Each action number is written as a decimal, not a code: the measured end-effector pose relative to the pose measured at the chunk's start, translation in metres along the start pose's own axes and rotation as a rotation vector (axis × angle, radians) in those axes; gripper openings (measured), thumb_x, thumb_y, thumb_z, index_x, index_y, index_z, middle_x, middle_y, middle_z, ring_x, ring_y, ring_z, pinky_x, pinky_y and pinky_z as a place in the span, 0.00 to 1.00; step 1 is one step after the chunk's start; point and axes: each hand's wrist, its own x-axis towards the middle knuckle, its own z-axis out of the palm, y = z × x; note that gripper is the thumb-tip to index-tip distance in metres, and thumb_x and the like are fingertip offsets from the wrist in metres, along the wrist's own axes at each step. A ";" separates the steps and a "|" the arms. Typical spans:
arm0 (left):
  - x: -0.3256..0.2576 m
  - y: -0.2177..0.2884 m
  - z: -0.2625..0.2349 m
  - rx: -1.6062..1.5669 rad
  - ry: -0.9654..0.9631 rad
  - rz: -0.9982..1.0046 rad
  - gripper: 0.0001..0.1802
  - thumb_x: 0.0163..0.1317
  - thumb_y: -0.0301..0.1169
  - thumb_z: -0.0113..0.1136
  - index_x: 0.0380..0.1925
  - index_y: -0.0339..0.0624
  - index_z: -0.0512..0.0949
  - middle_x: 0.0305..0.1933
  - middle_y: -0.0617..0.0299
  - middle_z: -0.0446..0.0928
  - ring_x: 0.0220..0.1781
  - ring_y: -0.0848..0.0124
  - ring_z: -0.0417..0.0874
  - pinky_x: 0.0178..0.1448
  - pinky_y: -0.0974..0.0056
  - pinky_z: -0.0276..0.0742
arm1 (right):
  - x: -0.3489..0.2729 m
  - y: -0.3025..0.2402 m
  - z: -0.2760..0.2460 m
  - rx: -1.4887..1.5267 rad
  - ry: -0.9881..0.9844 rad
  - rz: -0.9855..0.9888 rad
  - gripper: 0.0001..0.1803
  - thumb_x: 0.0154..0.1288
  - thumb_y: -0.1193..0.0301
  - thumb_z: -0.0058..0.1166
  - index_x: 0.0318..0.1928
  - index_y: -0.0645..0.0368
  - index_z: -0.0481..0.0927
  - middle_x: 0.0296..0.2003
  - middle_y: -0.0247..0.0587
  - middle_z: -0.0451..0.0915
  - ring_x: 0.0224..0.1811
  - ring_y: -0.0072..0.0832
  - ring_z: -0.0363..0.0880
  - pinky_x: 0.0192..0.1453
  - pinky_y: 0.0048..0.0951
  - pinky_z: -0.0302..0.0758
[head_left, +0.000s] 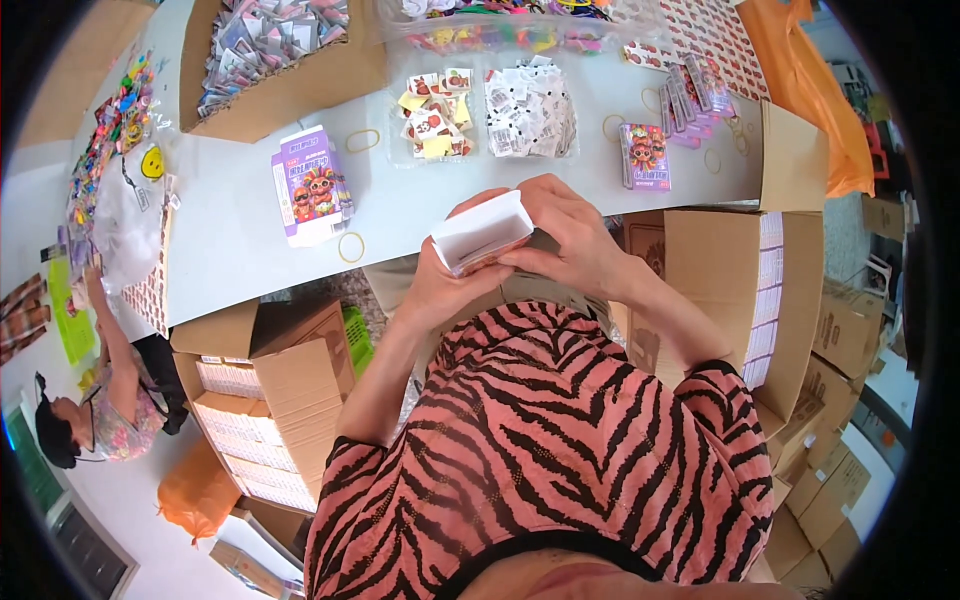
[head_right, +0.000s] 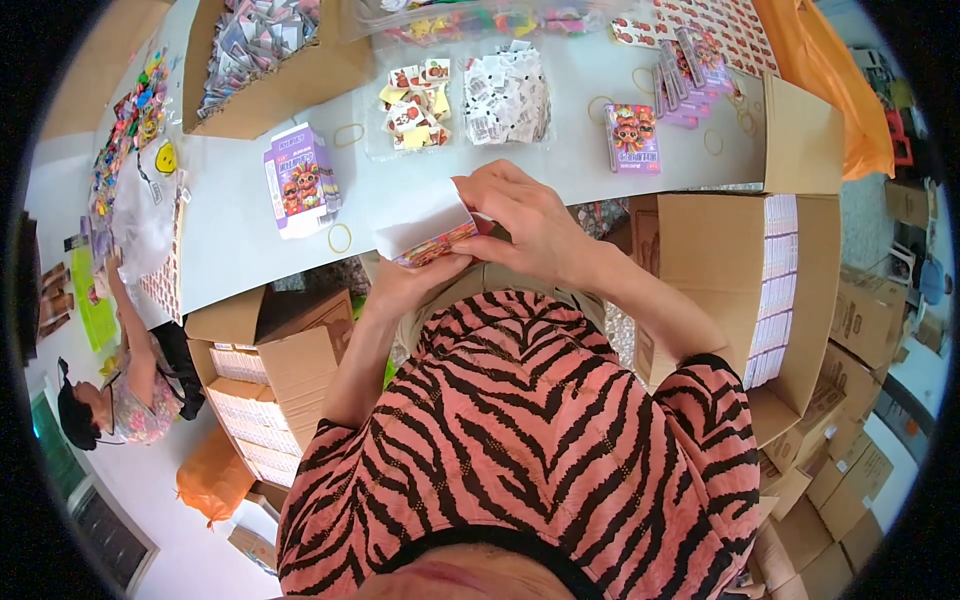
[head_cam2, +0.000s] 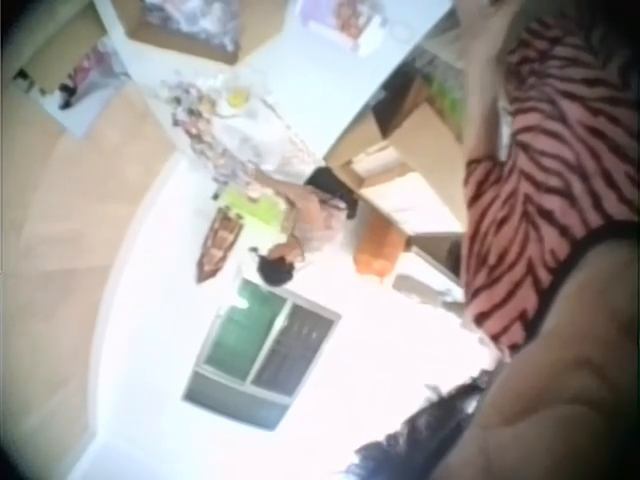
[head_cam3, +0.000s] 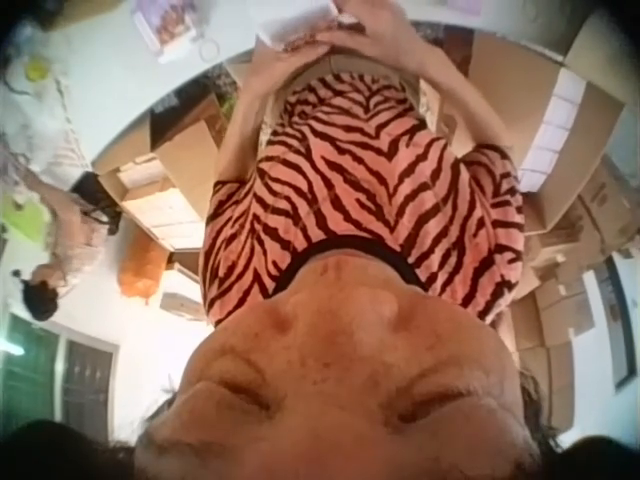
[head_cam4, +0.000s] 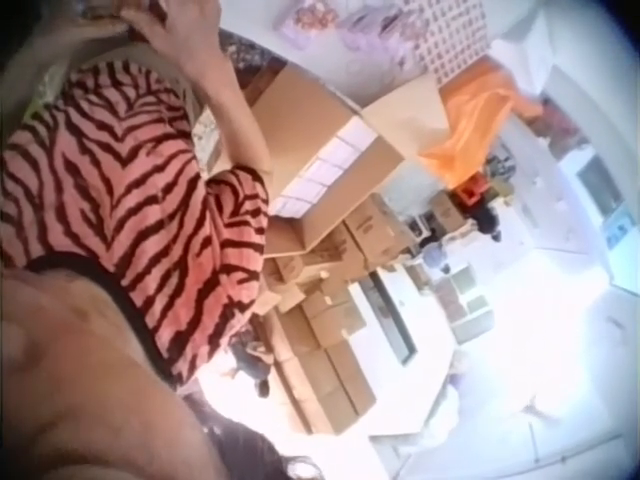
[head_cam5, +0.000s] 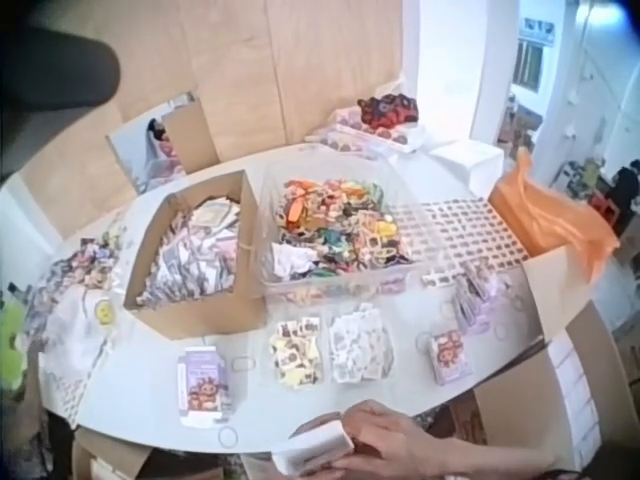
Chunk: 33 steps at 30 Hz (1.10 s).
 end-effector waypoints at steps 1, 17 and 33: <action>0.001 -0.002 0.000 -0.002 0.003 0.006 0.30 0.51 0.18 0.64 0.56 0.37 0.67 0.49 0.61 0.75 0.52 0.74 0.75 0.57 0.68 0.72 | 0.002 -0.001 -0.001 -0.002 -0.004 -0.005 0.27 0.54 0.72 0.62 0.54 0.63 0.69 0.45 0.47 0.75 0.41 0.36 0.78 0.42 0.32 0.77; 0.010 -0.011 -0.009 0.003 0.373 0.218 0.20 0.52 0.20 0.63 0.47 0.31 0.74 0.41 0.57 0.80 0.43 0.71 0.81 0.49 0.68 0.76 | 0.021 -0.036 -0.020 0.278 0.132 0.069 0.15 0.50 0.82 0.59 0.41 0.60 0.81 0.43 0.44 0.78 0.38 0.33 0.80 0.38 0.26 0.78; 0.006 -0.008 -0.037 -0.090 0.497 0.290 0.17 0.54 0.18 0.61 0.45 0.31 0.73 0.39 0.55 0.79 0.42 0.68 0.81 0.45 0.64 0.80 | 0.059 -0.112 0.011 2.661 0.529 -1.223 0.07 0.61 0.74 0.50 0.38 0.55 0.81 0.38 0.41 0.81 0.30 0.29 0.78 0.32 0.23 0.75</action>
